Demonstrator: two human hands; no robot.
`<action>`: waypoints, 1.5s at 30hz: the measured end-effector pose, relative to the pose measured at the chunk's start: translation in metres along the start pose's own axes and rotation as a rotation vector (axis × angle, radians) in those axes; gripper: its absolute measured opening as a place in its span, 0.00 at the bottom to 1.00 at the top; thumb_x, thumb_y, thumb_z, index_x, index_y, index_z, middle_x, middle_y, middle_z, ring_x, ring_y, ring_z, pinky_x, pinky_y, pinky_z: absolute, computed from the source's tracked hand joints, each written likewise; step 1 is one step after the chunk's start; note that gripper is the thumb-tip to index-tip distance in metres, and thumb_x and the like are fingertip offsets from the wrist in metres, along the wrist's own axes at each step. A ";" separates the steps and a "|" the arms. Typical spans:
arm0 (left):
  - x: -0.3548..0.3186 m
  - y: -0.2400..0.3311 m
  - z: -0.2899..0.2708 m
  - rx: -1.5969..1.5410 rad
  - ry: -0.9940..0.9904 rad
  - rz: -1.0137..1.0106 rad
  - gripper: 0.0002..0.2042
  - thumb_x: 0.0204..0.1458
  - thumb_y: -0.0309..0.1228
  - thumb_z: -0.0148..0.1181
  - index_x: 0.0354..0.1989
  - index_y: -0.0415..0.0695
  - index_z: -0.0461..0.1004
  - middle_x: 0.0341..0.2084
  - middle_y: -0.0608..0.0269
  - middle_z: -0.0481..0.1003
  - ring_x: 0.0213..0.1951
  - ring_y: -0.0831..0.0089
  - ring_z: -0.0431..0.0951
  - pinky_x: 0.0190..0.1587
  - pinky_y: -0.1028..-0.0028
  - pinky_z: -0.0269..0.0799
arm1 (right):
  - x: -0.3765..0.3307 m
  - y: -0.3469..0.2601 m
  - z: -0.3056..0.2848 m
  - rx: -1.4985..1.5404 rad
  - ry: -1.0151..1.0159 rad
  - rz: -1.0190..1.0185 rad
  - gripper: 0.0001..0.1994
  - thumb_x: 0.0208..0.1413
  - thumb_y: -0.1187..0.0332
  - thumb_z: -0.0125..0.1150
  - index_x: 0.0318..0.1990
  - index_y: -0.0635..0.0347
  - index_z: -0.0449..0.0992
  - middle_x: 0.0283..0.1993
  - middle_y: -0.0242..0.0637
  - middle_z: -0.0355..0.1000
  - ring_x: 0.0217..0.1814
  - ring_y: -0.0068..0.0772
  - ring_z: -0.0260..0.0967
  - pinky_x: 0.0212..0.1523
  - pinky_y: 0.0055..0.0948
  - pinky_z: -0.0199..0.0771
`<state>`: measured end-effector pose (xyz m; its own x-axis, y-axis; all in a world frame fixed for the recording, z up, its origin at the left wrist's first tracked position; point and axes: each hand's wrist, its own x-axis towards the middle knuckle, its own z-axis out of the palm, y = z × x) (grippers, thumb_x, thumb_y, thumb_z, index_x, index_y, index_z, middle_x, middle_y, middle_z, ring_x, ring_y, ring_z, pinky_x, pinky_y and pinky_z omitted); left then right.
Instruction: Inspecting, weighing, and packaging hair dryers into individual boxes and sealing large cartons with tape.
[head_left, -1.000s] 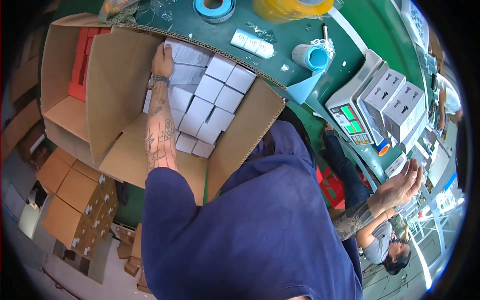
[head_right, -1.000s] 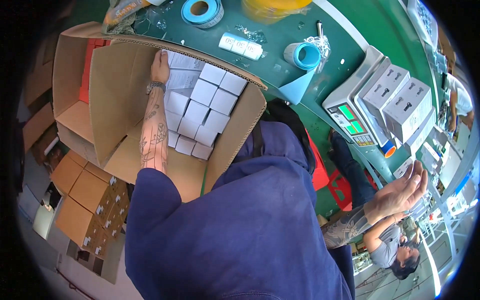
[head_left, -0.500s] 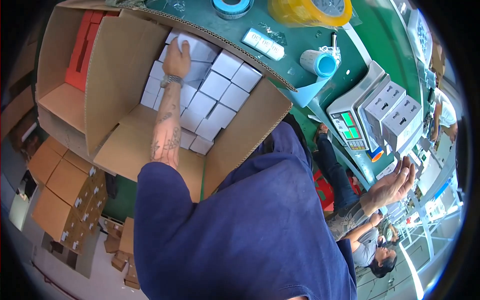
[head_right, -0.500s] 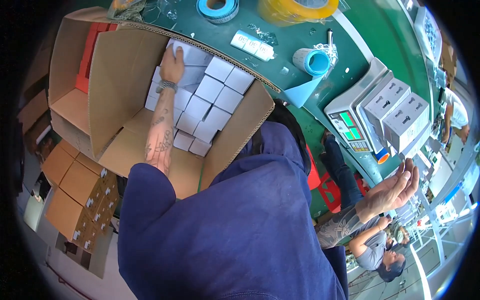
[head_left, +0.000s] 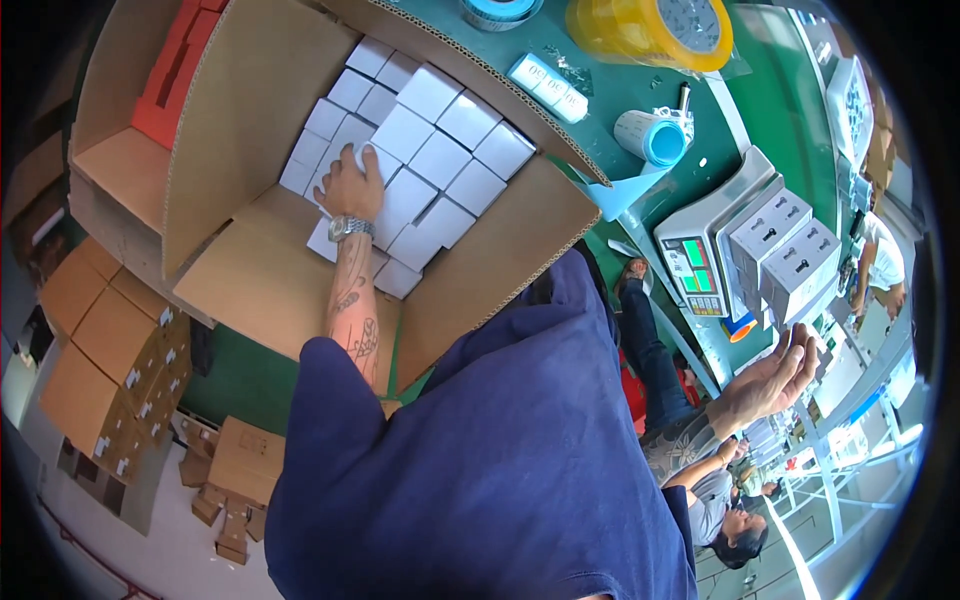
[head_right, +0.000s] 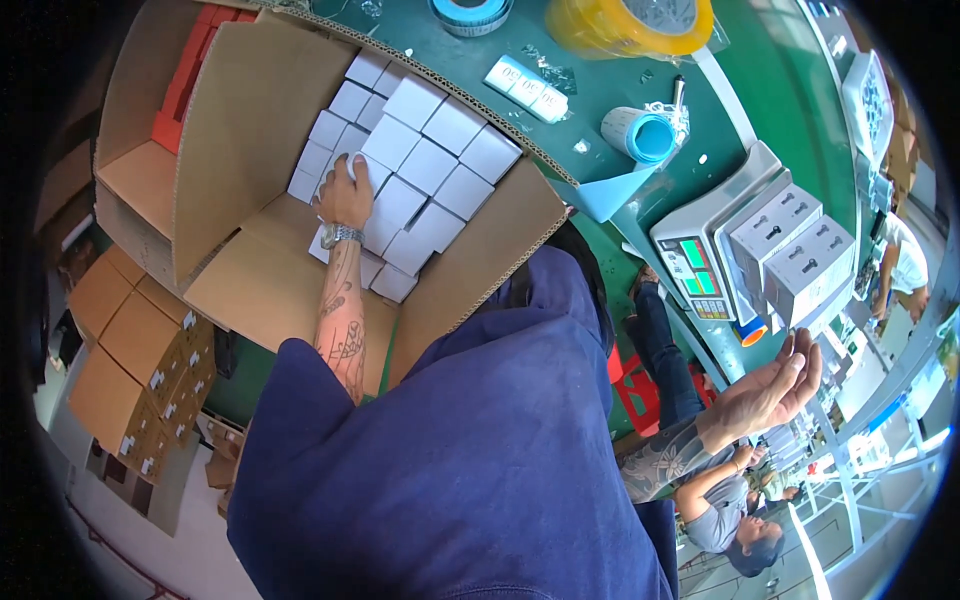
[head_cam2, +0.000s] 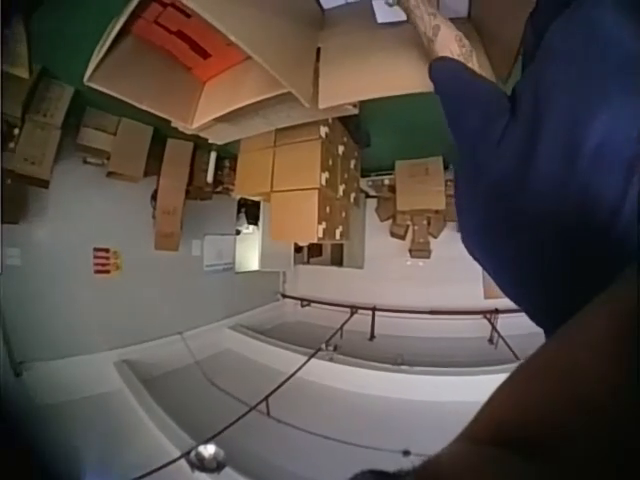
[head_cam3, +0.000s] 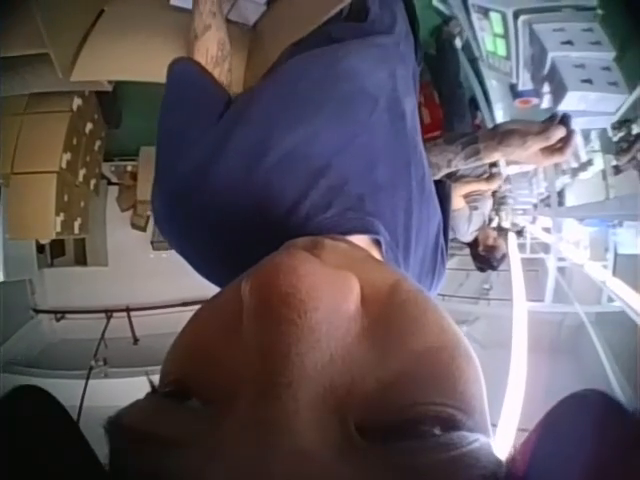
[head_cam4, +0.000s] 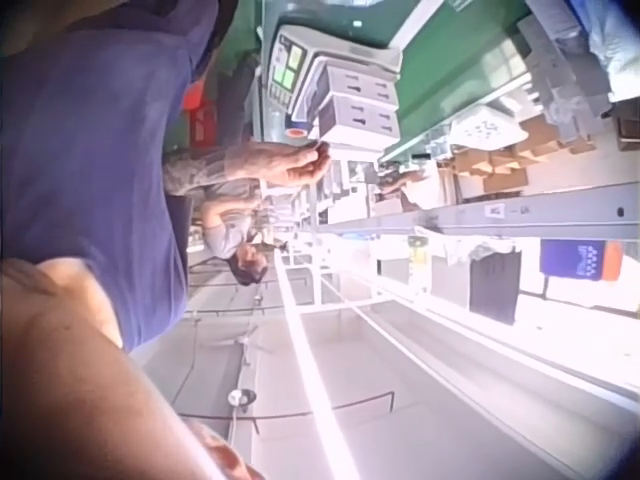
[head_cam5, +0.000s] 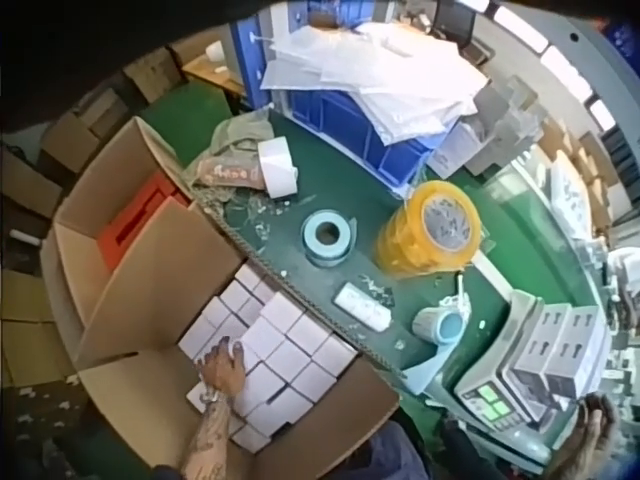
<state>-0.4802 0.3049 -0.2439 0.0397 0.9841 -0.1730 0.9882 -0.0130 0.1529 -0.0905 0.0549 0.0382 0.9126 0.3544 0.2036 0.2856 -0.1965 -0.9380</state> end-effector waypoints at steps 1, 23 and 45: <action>-0.001 -0.008 0.005 -0.021 -0.033 -0.003 0.20 0.58 0.46 0.44 0.48 0.45 0.73 0.41 0.49 0.76 0.41 0.52 0.75 0.44 0.63 0.70 | 0.000 -0.001 0.001 -0.013 -0.004 0.008 0.12 0.64 0.70 0.49 0.53 0.59 0.70 0.51 0.46 0.70 0.59 0.38 0.66 0.64 0.37 0.62; 0.032 -0.045 -0.003 -0.303 -0.351 -0.191 0.26 0.57 0.55 0.39 0.44 0.47 0.76 0.42 0.55 0.78 0.43 0.49 0.74 0.49 0.60 0.67 | 0.001 -0.006 0.028 -0.051 -0.168 -0.042 0.10 0.64 0.69 0.49 0.49 0.58 0.72 0.50 0.44 0.71 0.58 0.39 0.66 0.64 0.42 0.60; 0.026 -0.124 0.005 -0.349 -0.307 -0.282 0.28 0.55 0.60 0.38 0.46 0.48 0.71 0.43 0.51 0.76 0.44 0.46 0.73 0.46 0.58 0.68 | 0.004 -0.004 0.041 -0.084 -0.259 -0.045 0.12 0.65 0.66 0.48 0.50 0.61 0.71 0.52 0.45 0.70 0.59 0.39 0.65 0.64 0.43 0.60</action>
<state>-0.6011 0.3312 -0.2723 -0.1268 0.8433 -0.5223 0.8610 0.3550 0.3641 -0.0996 0.0946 0.0314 0.7966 0.5841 0.1557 0.3572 -0.2470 -0.9008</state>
